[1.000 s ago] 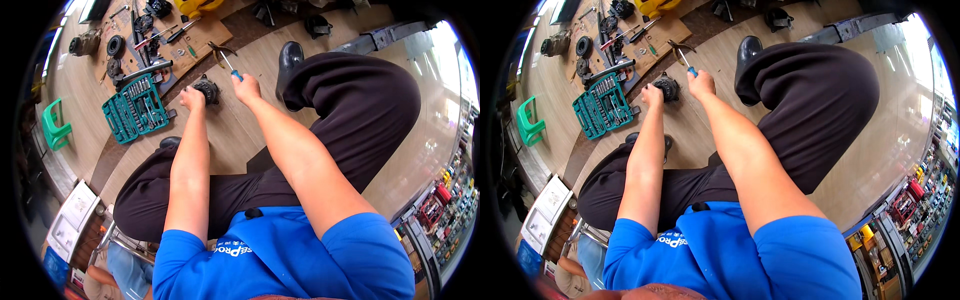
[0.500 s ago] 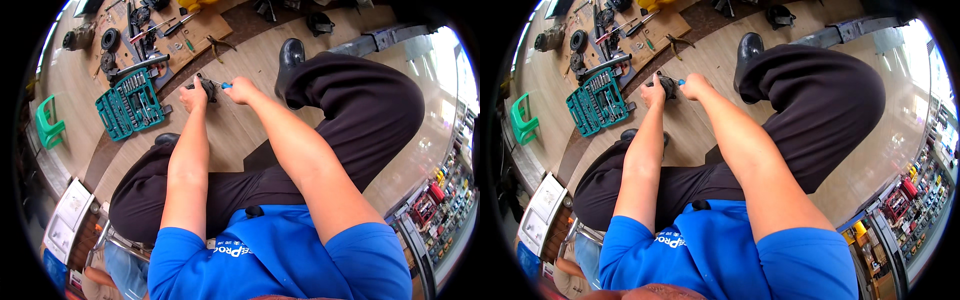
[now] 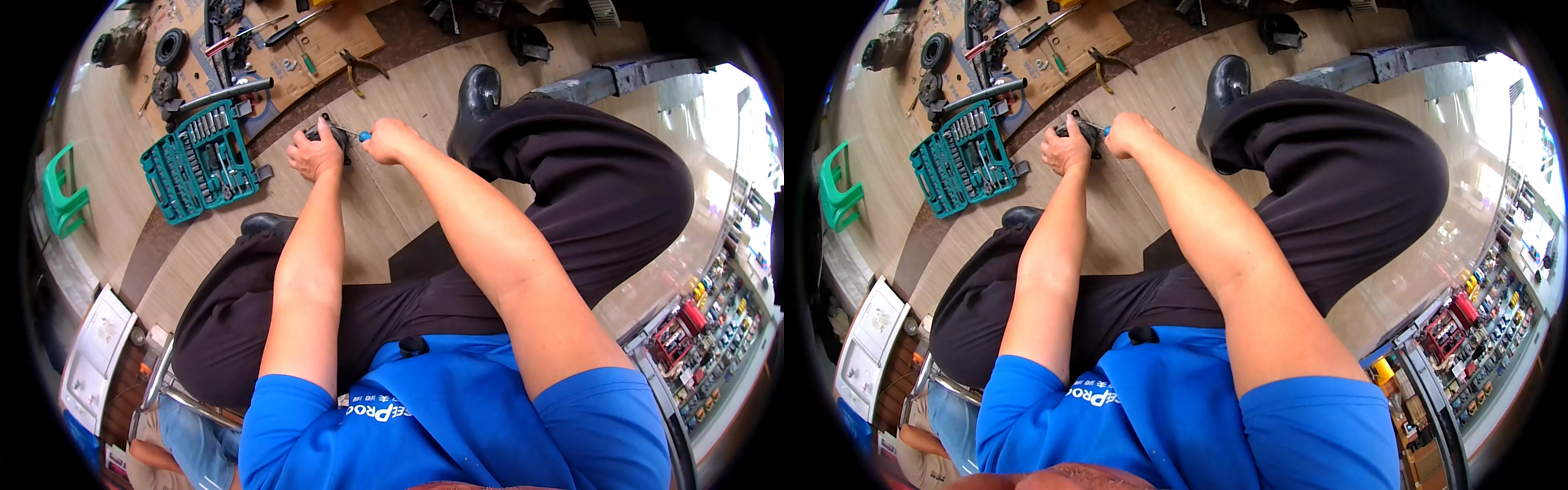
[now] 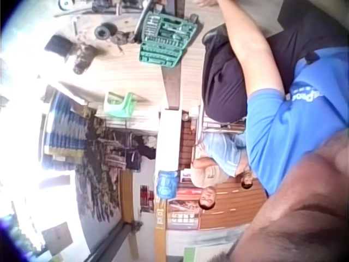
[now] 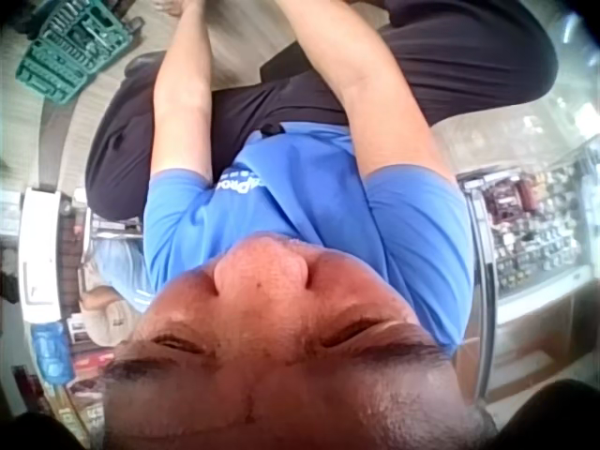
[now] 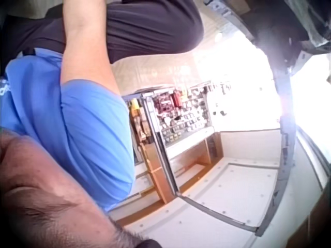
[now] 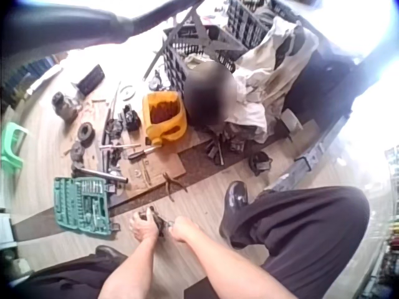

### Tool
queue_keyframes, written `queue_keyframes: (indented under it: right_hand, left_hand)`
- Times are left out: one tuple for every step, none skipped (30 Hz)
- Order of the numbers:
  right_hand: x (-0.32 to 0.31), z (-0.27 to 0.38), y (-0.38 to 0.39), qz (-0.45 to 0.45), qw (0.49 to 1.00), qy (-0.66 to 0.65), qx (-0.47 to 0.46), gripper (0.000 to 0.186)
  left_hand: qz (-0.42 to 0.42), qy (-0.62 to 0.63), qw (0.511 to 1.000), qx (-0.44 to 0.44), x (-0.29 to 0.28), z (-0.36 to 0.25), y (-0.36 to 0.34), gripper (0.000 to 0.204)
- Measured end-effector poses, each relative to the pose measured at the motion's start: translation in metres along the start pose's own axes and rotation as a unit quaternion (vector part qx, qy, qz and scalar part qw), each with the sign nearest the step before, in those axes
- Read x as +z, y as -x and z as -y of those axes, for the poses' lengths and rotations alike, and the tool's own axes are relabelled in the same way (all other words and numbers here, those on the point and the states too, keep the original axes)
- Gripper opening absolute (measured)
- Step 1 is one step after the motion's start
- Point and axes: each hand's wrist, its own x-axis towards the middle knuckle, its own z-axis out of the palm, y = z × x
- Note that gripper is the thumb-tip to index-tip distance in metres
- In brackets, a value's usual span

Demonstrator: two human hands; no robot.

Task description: The person disassembles a black mechanical component, using a screwdriver to remove screws and prying pieces apart by hand, then takes the items outside to clean or inspect them.

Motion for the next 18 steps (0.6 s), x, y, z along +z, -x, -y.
queue_keyframes:
  right_hand:
    - [-0.001, 0.000, -0.004, 0.010, 1.000, 0.008, -0.003, 0.032]
    - [-0.003, -0.001, -0.006, 0.020, 1.000, 0.016, -0.006, 0.032]
    - [-0.010, 0.007, -0.003, 0.048, 0.998, 0.033, -0.001, 0.031]
    - [-0.020, 0.016, 0.000, 0.075, 0.996, 0.049, 0.004, 0.030]
    - [-0.027, 0.020, 0.002, 0.101, 0.993, 0.064, 0.011, 0.030]
    - [-0.028, 0.020, -0.002, 0.117, 0.989, 0.086, 0.009, 0.030]
    - [-0.029, 0.020, -0.007, 0.132, 0.986, 0.107, 0.006, 0.030]
    - [-0.028, 0.018, -0.011, 0.146, 0.981, 0.127, 0.006, 0.031]
    - [-0.020, 0.013, -0.015, 0.118, 0.988, 0.103, 0.017, 0.031]
    - [-0.010, 0.007, -0.016, 0.089, 0.993, 0.078, 0.029, 0.032]
    - [-0.004, 0.005, -0.017, 0.059, 0.996, 0.053, 0.039, 0.033]
    - [-0.001, 0.007, -0.011, 0.051, 0.997, 0.034, 0.044, 0.034]
    - [0.006, 0.007, 0.000, 0.043, 0.998, 0.014, 0.049, 0.035]
    - [0.010, 0.009, 0.010, 0.036, 0.998, -0.006, 0.054, 0.036]
    - [0.010, 0.012, 0.016, 0.042, 0.996, -0.015, 0.071, 0.033]
    - [0.008, 0.014, 0.020, 0.036, 0.998, -0.008, 0.060, 0.033]
    - [0.003, 0.018, 0.027, 0.029, 0.998, -0.004, 0.050, 0.033]
    - [0.002, 0.020, 0.032, 0.023, 0.999, 0.001, 0.041, 0.033]
  left_hand:
    - [-0.003, 0.003, 1.000, 0.002, 0.001, 0.000, 0.000, 0.065]
    - [-0.001, 0.002, 1.000, 0.007, 0.002, -0.001, 0.000, 0.065]
    - [-0.002, 0.000, 1.000, 0.009, 0.002, 0.002, -0.001, 0.065]
    - [-0.002, -0.002, 1.000, 0.010, 0.002, 0.005, -0.003, 0.065]
    - [-0.002, -0.006, 1.000, 0.019, 0.001, 0.005, -0.003, 0.064]
    - [-0.002, -0.011, 1.000, 0.028, 0.001, 0.004, -0.004, 0.064]
    - [-0.002, -0.016, 0.999, 0.036, 0.001, 0.003, -0.004, 0.064]
    - [0.004, -0.021, 0.999, 0.034, 0.001, 0.001, -0.004, 0.064]
    - [0.009, -0.025, 0.999, 0.031, 0.000, -0.003, -0.003, 0.064]
    - [0.015, -0.028, 0.999, 0.029, -0.001, -0.007, -0.002, 0.064]
    - [0.019, -0.025, 0.999, 0.014, -0.003, -0.010, -0.001, 0.064]
    - [0.022, -0.022, 1.000, -0.002, -0.004, -0.010, 0.000, 0.064]
    - [0.026, -0.019, 0.999, -0.017, -0.005, -0.012, 0.001, 0.064]
    - [0.024, -0.020, 0.999, -0.018, -0.005, -0.011, 0.001, 0.065]
    - [0.023, -0.021, 0.999, -0.018, -0.005, -0.010, 0.000, 0.065]
    - [0.022, -0.023, 0.999, -0.018, -0.005, -0.010, -0.001, 0.065]
    - [0.017, -0.024, 0.999, -0.031, -0.004, -0.012, -0.002, 0.066]
    - [0.021, -0.030, 0.999, -0.035, -0.004, -0.012, -0.004, 0.066]
